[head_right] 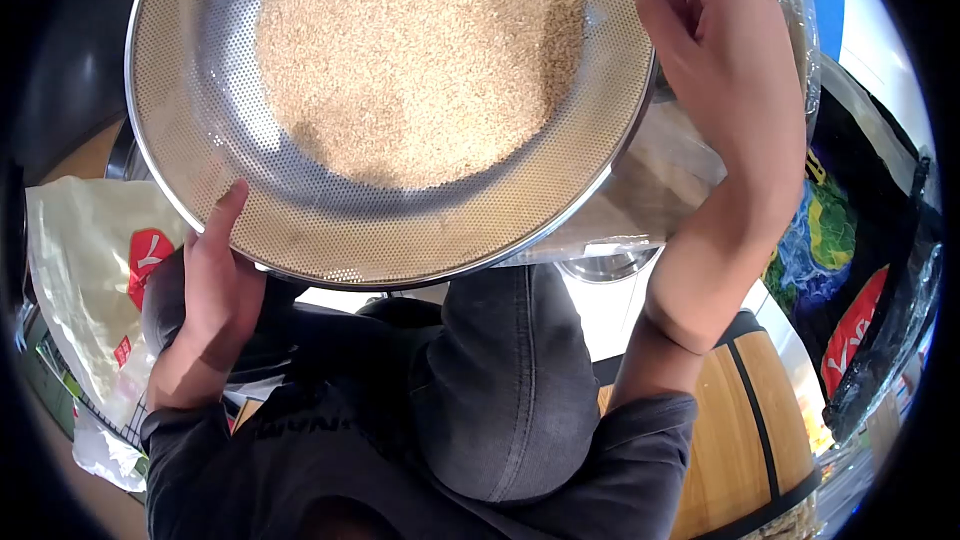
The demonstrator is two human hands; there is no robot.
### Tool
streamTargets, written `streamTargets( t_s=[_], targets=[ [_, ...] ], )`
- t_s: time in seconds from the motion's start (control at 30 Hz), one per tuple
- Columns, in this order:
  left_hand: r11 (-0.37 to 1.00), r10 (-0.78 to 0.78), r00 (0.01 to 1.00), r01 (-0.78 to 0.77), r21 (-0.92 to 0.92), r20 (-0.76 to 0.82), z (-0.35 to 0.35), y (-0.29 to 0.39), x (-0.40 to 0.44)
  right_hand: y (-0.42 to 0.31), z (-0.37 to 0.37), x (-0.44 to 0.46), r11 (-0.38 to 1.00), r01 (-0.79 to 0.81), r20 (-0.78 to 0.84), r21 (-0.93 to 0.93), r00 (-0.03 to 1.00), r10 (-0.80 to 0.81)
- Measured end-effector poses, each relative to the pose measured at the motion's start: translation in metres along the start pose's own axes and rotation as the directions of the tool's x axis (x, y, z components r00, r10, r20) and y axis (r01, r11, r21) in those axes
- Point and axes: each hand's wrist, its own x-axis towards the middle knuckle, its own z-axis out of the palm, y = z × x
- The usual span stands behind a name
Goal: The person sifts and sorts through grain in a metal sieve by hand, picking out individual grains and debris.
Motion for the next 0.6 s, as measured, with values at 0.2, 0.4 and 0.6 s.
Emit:
streamTargets(
  t_s=[0.2,0.4,0.6],
  targets=[
    [1.000,0.017,1.000,-0.017,0.009,-0.024,-0.001,-0.002,0.001,-0.014,-0.011,-0.011,0.981,-0.001,0.007,-0.196,1.000,0.002],
    [1.000,-0.009,0.999,0.010,0.011,-0.039,-0.001,-0.002,0.001,-0.014,-0.007,-0.018,0.980,0.143,-0.042,-0.141,0.988,-0.150],
    [0.999,0.033,0.995,-0.032,0.010,-0.090,0.008,0.000,0.000,-0.038,0.046,-0.018,0.850,0.482,0.419,0.212,0.741,-0.525]
  ],
)
